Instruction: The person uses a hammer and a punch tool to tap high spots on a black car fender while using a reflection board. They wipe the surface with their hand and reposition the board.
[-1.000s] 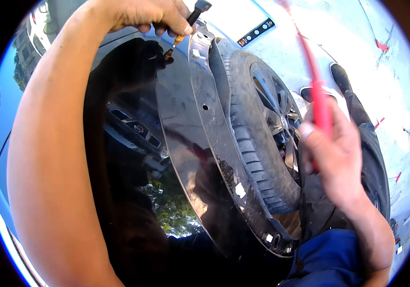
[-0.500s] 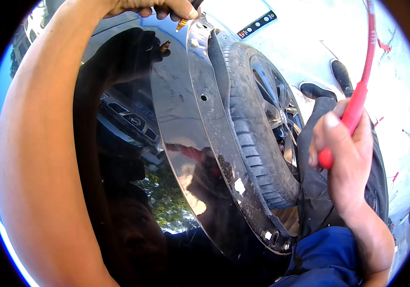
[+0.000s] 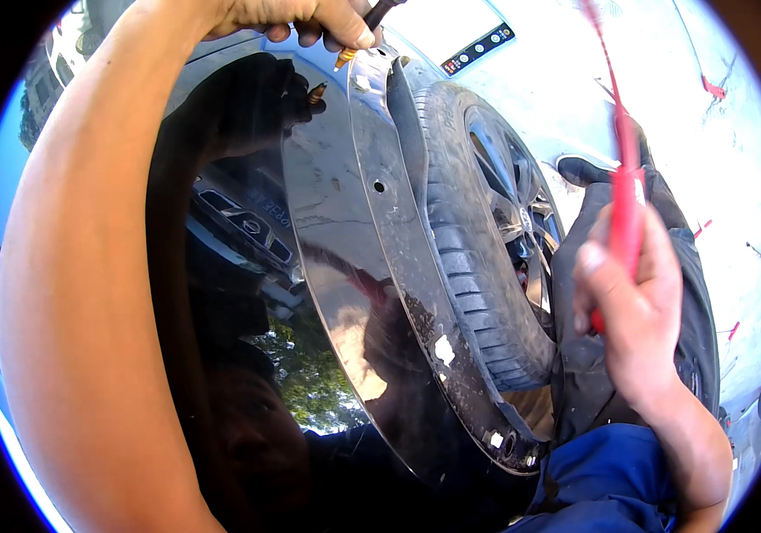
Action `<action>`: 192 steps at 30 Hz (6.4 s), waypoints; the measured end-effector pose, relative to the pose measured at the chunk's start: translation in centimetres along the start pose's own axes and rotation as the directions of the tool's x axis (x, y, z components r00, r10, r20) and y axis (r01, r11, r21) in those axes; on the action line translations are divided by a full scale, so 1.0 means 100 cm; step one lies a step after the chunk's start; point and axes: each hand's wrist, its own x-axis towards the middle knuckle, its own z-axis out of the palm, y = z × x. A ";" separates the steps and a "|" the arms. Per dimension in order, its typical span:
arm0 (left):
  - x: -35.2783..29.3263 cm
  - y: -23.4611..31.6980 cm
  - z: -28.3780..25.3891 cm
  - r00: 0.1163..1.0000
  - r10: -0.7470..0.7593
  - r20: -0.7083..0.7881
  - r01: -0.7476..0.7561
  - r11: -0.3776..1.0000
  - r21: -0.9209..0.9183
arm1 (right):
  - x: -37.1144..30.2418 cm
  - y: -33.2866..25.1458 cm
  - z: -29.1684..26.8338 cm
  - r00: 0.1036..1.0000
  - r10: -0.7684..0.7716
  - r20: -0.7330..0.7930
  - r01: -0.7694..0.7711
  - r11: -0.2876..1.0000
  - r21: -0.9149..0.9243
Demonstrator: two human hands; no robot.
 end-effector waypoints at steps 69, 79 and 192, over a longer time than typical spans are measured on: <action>0.003 -0.022 -0.013 0.988 0.122 -0.095 -0.110 0.986 0.126 | 0.020 0.001 0.012 0.996 -0.049 0.073 0.056 0.995 -0.085; -0.010 -0.021 -0.016 0.993 0.050 -0.106 -0.038 0.993 0.110 | 0.025 -0.015 0.020 0.997 -0.029 0.074 0.034 0.997 -0.074; -0.005 -0.008 -0.002 0.988 0.052 -0.145 -0.056 0.998 -0.029 | 0.030 -0.006 0.005 0.998 -0.043 0.050 0.041 0.998 0.049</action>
